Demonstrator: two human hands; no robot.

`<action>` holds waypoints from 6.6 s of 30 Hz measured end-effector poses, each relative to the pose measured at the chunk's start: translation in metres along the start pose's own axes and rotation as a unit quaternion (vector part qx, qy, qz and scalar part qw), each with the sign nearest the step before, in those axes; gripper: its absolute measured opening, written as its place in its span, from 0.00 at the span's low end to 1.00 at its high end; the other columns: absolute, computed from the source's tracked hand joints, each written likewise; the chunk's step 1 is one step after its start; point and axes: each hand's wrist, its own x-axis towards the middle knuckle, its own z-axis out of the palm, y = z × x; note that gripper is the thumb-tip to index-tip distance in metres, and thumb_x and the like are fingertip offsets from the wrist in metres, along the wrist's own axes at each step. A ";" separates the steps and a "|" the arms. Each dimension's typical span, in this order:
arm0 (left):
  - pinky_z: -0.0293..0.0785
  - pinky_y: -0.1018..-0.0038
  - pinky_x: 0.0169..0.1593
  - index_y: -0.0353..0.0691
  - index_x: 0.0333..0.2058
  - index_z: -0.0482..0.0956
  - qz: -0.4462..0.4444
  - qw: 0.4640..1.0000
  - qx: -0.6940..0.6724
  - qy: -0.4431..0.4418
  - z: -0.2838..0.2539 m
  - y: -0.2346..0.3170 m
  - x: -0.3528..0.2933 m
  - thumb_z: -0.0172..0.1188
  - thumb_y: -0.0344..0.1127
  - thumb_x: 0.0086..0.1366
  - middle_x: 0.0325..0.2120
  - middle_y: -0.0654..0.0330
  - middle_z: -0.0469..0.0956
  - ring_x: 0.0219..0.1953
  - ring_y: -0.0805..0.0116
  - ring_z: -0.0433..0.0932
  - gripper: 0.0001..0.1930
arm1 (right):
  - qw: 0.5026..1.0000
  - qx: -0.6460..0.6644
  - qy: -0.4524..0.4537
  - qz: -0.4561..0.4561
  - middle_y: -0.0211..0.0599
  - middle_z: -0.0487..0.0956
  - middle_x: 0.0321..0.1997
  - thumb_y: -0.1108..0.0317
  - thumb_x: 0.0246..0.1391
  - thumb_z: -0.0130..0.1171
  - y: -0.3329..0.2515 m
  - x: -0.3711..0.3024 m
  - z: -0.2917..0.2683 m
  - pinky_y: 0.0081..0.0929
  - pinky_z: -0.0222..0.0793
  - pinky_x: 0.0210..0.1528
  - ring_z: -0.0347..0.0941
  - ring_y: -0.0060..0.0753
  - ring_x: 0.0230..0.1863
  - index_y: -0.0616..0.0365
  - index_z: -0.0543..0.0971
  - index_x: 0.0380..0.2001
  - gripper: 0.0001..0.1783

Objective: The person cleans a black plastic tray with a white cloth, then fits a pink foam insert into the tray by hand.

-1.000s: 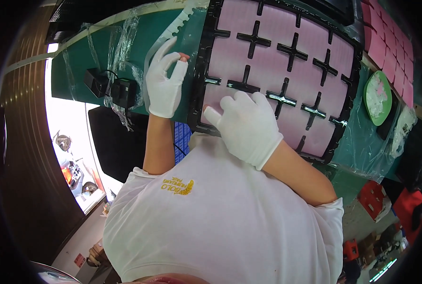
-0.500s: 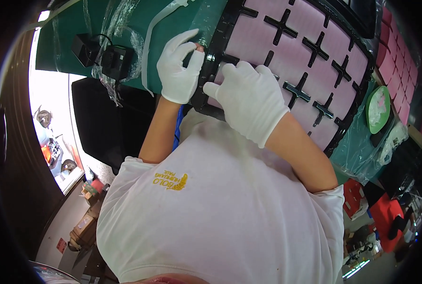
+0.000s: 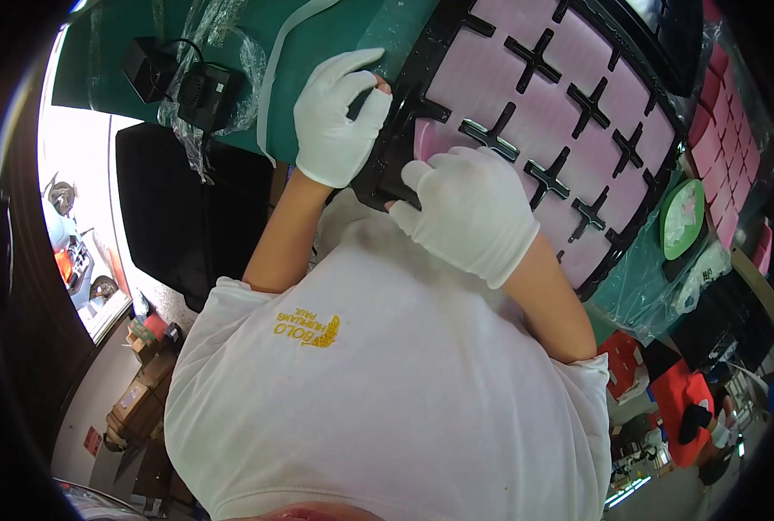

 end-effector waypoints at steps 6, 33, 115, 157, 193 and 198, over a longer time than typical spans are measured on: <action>0.75 0.61 0.53 0.36 0.29 0.83 0.001 1.000 -0.002 0.008 -0.001 0.002 0.002 0.67 0.33 0.56 0.45 0.53 0.83 0.48 0.52 0.79 0.06 | 0.988 0.042 0.100 0.113 0.40 0.75 0.21 0.67 0.43 0.68 0.001 -0.017 0.000 0.41 0.71 0.30 0.75 0.46 0.26 0.57 0.76 0.21 0.10; 0.78 0.55 0.44 0.41 0.29 0.87 0.008 0.919 0.342 -0.195 0.096 0.068 0.140 0.51 0.47 0.61 0.31 0.49 0.84 0.37 0.47 0.82 0.19 | 0.890 0.135 0.418 0.124 0.36 0.72 0.19 0.77 0.35 0.65 0.046 -0.084 -0.004 0.38 0.67 0.27 0.72 0.43 0.24 0.53 0.70 0.19 0.13; 0.73 0.85 0.40 0.36 0.63 0.70 -0.063 0.980 -0.175 -0.077 0.074 0.037 0.102 0.64 0.24 0.65 0.30 0.65 0.83 0.31 0.84 0.76 0.27 | 0.965 -0.242 0.098 -0.010 0.34 0.76 0.36 0.74 0.50 0.64 0.192 -0.038 -0.093 0.34 0.74 0.43 0.73 0.42 0.41 0.58 0.81 0.31 0.04; 0.78 0.63 0.43 0.45 0.48 0.83 0.035 0.990 0.123 -0.055 0.099 0.028 0.142 0.66 0.40 0.53 0.23 0.66 0.83 0.34 0.57 0.78 0.22 | 0.630 -0.081 0.630 0.447 0.40 0.86 0.37 0.75 0.61 0.61 0.183 -0.235 0.056 0.24 0.75 0.44 0.80 0.29 0.36 0.67 0.84 0.37 0.06; 0.53 0.48 0.71 0.23 0.62 0.66 0.223 0.892 0.190 -0.344 0.088 0.082 0.133 0.69 0.59 0.52 0.66 0.36 0.60 0.69 0.34 0.58 0.50 | 0.721 -0.014 0.530 0.446 0.50 0.78 0.55 0.60 0.68 0.54 0.159 -0.231 0.051 0.41 0.66 0.63 0.74 0.48 0.55 0.69 0.77 0.52 0.20; 0.51 0.46 0.71 0.20 0.61 0.65 0.211 0.899 0.233 -0.306 0.085 0.066 0.128 0.69 0.57 0.52 0.67 0.35 0.59 0.69 0.33 0.56 0.49 | 0.909 -0.026 0.358 0.211 0.60 0.66 0.68 0.40 0.63 0.56 0.154 -0.122 -0.035 0.48 0.56 0.71 0.63 0.62 0.69 0.73 0.64 0.64 0.45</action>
